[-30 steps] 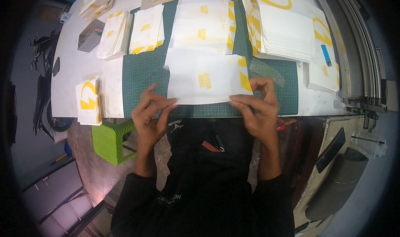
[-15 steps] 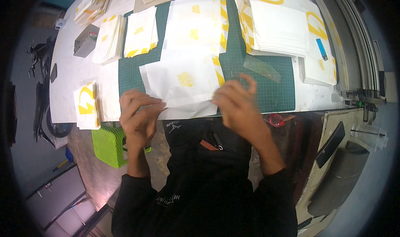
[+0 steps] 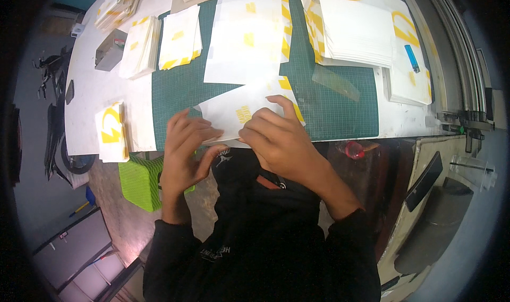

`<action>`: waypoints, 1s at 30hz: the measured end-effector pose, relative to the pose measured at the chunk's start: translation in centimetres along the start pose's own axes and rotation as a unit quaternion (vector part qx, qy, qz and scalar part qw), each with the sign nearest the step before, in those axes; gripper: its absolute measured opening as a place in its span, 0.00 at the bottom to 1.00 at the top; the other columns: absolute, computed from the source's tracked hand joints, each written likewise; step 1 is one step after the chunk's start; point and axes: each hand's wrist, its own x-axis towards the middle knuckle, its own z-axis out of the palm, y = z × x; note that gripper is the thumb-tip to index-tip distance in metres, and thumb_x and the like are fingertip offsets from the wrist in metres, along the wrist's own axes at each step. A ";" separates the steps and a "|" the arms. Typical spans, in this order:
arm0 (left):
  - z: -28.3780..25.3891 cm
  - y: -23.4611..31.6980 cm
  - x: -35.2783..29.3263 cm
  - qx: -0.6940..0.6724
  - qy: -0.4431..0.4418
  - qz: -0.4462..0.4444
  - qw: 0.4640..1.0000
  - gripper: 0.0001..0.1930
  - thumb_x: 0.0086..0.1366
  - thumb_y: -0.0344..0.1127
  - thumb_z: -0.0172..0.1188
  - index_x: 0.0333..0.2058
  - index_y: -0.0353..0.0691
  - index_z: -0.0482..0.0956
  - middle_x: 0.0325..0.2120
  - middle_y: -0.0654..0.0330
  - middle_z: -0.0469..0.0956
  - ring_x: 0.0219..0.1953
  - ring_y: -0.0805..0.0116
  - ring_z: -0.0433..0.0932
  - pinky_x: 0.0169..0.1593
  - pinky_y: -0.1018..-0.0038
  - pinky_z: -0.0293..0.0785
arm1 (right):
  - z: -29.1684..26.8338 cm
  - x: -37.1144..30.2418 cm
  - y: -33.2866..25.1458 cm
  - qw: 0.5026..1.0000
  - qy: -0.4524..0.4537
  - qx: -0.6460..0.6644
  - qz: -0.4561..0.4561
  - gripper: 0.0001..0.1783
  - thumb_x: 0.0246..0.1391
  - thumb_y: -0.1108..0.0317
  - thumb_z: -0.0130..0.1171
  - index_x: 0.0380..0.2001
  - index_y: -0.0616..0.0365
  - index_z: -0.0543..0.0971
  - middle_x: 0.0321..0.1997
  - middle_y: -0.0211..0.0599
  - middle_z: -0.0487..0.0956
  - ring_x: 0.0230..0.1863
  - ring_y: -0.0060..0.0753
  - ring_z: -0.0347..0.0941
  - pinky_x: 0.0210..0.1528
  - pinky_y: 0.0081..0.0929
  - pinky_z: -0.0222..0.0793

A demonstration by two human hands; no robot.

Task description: The person repeatedly picks up white sheets of paper with yellow graphics, folds them in half, and smooths the crease with their hands. They place the folded sheets into a growing stack on the green cutting mat.

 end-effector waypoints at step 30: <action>-2.4 -1.6 -1.5 -0.219 0.039 -0.129 0.966 0.03 0.57 0.23 0.73 0.31 0.32 0.88 0.26 0.55 0.85 0.31 0.64 0.82 0.53 0.58 0.76 | -2.8 -0.9 2.0 0.965 0.054 0.242 0.087 0.05 0.52 0.71 0.74 0.29 0.57 0.86 0.31 0.36 0.85 0.37 0.35 0.81 0.56 0.40 0.66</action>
